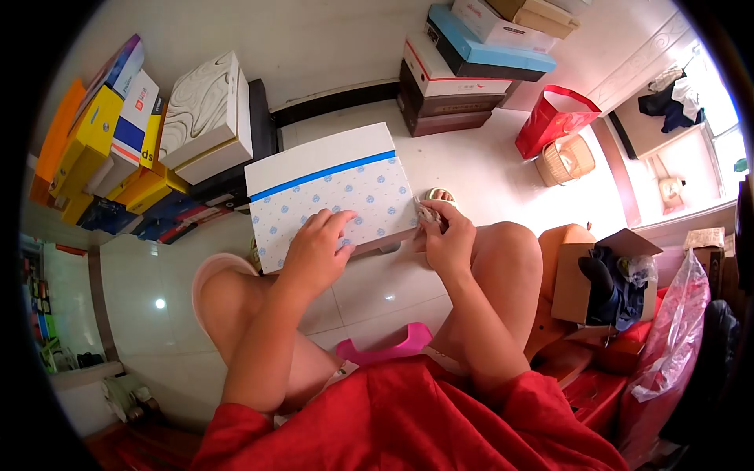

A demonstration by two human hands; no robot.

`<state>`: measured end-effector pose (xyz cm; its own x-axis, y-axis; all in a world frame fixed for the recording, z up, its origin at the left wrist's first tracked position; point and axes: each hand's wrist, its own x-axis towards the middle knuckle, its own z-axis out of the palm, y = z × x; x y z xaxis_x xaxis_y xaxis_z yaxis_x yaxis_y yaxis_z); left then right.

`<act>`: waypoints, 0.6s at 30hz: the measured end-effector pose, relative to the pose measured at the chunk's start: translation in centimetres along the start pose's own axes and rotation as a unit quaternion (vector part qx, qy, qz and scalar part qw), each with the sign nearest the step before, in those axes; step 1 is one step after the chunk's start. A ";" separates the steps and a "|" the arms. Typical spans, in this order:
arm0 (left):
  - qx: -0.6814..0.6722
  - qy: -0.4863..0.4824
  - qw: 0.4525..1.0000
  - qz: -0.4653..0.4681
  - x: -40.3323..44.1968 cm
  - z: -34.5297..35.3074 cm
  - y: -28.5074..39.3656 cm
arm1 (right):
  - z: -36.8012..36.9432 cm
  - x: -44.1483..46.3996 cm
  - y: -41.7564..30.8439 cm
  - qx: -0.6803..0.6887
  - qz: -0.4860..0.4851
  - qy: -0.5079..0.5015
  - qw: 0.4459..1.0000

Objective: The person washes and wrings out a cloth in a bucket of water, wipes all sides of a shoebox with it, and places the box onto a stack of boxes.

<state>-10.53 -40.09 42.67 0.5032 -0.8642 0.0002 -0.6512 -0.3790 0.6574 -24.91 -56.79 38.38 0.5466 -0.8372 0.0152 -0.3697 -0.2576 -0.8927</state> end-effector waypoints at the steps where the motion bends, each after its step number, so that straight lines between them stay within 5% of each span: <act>1: 0.001 -0.003 1.000 -0.006 0.0 -0.1 0.2 | -0.3 0.1 -0.4 -0.013 0.020 0.001 1.000; 7: -0.005 -0.006 1.000 -0.010 0.1 -0.4 -0.2 | -0.6 0.8 2.1 0.082 0.110 0.075 0.988; 14: -0.005 0.078 0.997 0.019 0.1 -0.2 -0.5 | 0.0 -0.4 -0.7 0.191 0.074 0.054 0.977; 16: 0.021 0.073 0.997 0.015 0.1 -0.3 -0.6 | 0.7 -0.6 -1.8 0.043 -0.177 0.086 0.980; 18: 0.045 0.068 0.997 0.011 0.2 -0.2 -0.9 | 1.4 -1.5 -2.9 -0.045 -0.259 0.076 0.962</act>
<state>-9.78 -39.87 42.22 0.5566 -0.8220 0.1200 -0.7078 -0.3936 0.5866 -23.64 -54.13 40.29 0.5608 -0.6443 0.5199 -0.1444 -0.6945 -0.7048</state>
